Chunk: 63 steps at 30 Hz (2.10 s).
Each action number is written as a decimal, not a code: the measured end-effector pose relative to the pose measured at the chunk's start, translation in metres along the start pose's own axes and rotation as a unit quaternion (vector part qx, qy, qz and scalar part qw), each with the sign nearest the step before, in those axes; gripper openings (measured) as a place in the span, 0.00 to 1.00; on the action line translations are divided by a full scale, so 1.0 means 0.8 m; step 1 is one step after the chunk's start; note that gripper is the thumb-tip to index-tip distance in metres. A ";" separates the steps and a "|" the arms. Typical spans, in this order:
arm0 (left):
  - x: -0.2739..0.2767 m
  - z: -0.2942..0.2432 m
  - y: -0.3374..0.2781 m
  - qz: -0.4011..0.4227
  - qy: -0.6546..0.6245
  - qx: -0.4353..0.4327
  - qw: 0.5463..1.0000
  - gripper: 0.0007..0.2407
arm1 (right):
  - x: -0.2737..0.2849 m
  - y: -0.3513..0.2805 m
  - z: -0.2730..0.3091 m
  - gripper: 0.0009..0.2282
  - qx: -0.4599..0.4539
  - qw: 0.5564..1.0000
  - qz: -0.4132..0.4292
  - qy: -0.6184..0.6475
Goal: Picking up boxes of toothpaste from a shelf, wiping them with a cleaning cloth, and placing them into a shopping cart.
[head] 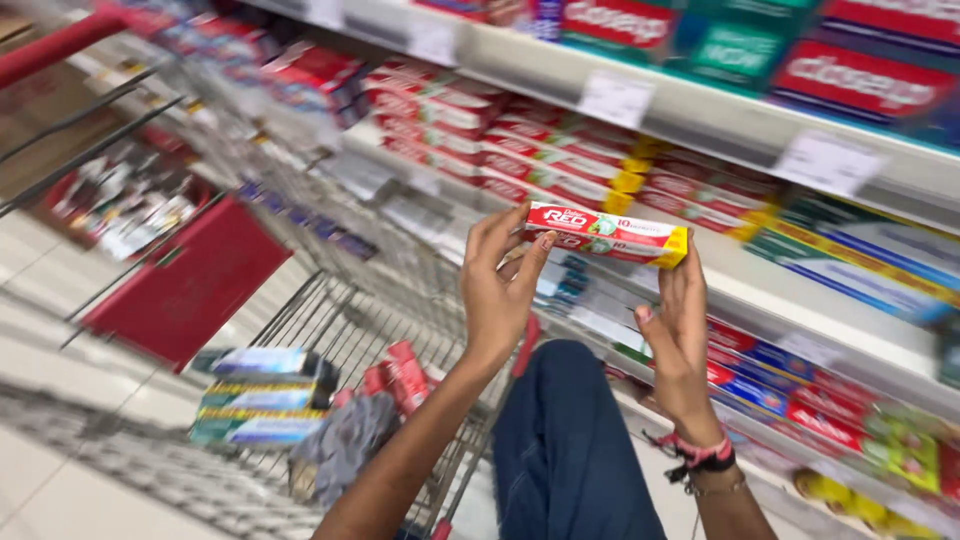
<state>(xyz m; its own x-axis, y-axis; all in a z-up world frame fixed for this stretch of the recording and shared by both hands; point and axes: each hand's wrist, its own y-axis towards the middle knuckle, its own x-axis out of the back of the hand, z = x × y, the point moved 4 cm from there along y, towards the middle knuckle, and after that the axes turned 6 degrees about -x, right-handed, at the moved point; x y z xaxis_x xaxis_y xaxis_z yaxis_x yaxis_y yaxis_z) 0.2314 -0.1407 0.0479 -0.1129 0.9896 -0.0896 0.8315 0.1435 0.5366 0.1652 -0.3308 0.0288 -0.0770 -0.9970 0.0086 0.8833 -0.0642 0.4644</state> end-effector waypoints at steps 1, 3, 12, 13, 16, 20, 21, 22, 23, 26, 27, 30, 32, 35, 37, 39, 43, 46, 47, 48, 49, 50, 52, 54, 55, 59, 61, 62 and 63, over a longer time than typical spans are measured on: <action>-0.018 0.008 0.000 -0.001 0.004 -0.010 1.000 0.18 | 0.016 0.004 -0.003 0.37 -0.003 1.000 -0.013 -0.013; -0.057 0.026 -0.001 0.015 -0.007 0.002 1.000 0.19 | 0.044 0.005 -0.011 0.37 -0.014 0.998 -0.044 -0.038; -0.155 0.078 -0.021 0.016 0.018 0.023 0.999 0.21 | 0.144 0.005 -0.080 0.30 -0.048 0.952 -0.151 -0.263; -0.159 0.081 -0.023 0.009 0.025 0.008 1.000 0.20 | 0.149 0.005 -0.083 0.28 -0.047 0.940 -0.159 -0.299; -0.158 0.085 -0.035 0.028 0.063 -0.004 0.998 0.19 | 0.143 0.002 -0.072 0.31 -0.039 0.945 -0.168 -0.276; -0.164 0.097 -0.042 0.030 0.064 0.027 0.997 0.20 | 0.142 -0.001 -0.076 0.29 -0.045 0.930 -0.175 -0.320; -0.167 0.097 -0.044 0.025 0.041 0.018 0.999 0.20 | 0.139 -0.001 -0.070 0.30 -0.047 0.924 -0.179 -0.336; -0.170 0.097 -0.046 0.020 0.018 0.009 1.000 0.19 | 0.136 0.000 -0.064 0.31 -0.049 0.917 -0.184 -0.351; -0.172 0.093 -0.048 0.019 0.019 0.009 1.000 0.19 | 0.138 -0.002 -0.068 0.31 -0.049 0.917 -0.183 -0.350; -0.177 0.089 -0.052 0.008 0.050 -0.010 0.999 0.19 | 0.141 -0.005 -0.075 0.30 -0.027 0.888 -0.196 -0.415; -0.181 0.095 -0.055 0.007 0.073 -0.001 0.997 0.19 | 0.142 -0.007 -0.076 0.30 -0.024 0.877 -0.201 -0.435; -0.190 0.090 -0.057 0.018 0.099 0.005 0.995 0.20 | 0.143 -0.006 -0.077 0.30 -0.039 0.866 -0.213 -0.451; -0.204 0.091 -0.061 0.029 0.101 0.002 0.994 0.20 | 0.144 -0.002 -0.080 0.30 -0.058 0.865 -0.219 -0.448; -0.230 0.101 -0.065 0.030 0.124 -0.029 0.991 0.19 | 0.138 0.007 -0.083 0.30 -0.050 0.860 -0.202 -0.466; -0.242 0.097 -0.064 0.048 0.118 -0.014 0.992 0.21 | 0.128 0.012 -0.078 0.31 -0.047 0.829 -0.199 -0.521; -0.242 0.103 -0.062 0.046 0.115 -0.008 0.992 0.21 | 0.127 0.013 -0.081 0.31 -0.041 0.833 -0.197 -0.515; -0.232 0.117 -0.055 0.025 0.106 -0.024 0.994 0.19 | 0.124 0.007 -0.080 0.29 -0.041 0.861 -0.210 -0.462; -0.219 0.088 -0.045 0.058 0.068 0.056 0.994 0.20 | 0.122 0.008 -0.076 0.28 -0.099 0.911 -0.235 -0.323; -0.218 0.082 -0.044 0.059 0.069 0.057 0.994 0.20 | 0.123 0.010 -0.081 0.28 -0.101 0.911 -0.235 -0.322; -0.219 0.078 -0.045 0.071 0.070 0.085 0.991 0.20 | 0.123 0.012 -0.090 0.28 -0.105 0.948 -0.221 -0.203; -0.219 0.074 -0.044 0.082 0.070 0.112 0.988 0.21 | 0.122 0.016 -0.097 0.29 -0.106 0.970 -0.205 -0.081; -0.223 0.079 -0.046 0.083 0.071 0.112 0.988 0.21 | 0.125 0.018 -0.107 0.29 -0.106 0.970 -0.205 -0.081; -0.231 0.088 -0.050 0.086 0.053 0.102 0.990 0.20 | 0.130 0.023 -0.125 0.30 -0.070 0.974 -0.209 -0.054; -0.236 0.095 -0.052 0.078 0.046 0.079 0.993 0.20 | 0.134 0.030 -0.124 0.30 -0.044 0.977 -0.207 -0.036; -0.238 0.097 -0.052 0.072 0.040 0.054 0.995 0.20 | 0.135 0.033 -0.123 0.31 -0.016 0.978 -0.207 -0.017; -0.235 0.084 -0.045 0.090 0.029 0.115 0.989 0.21 | 0.134 0.035 -0.116 0.29 -0.057 0.972 -0.217 -0.071; -0.235 0.084 -0.043 0.088 0.034 0.106 0.990 0.21 | 0.127 0.034 -0.109 0.30 -0.070 0.962 -0.234 -0.125; -0.235 0.088 -0.044 0.088 0.034 0.106 0.990 0.21 | 0.126 0.031 -0.110 0.30 -0.069 0.962 -0.234 -0.124; -0.236 0.091 -0.045 0.084 0.033 0.101 0.991 0.21 | 0.128 0.027 -0.115 0.29 -0.105 0.953 -0.259 -0.118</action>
<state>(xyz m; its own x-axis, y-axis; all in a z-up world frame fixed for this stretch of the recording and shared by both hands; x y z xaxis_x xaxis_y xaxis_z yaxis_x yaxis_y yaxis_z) 0.2623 -0.3333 -0.0153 0.0059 0.9989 0.0462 0.9328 -0.0222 0.3598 0.2189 -0.4381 -0.0421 -0.6074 -0.7936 0.0363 0.7698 -0.5767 0.2735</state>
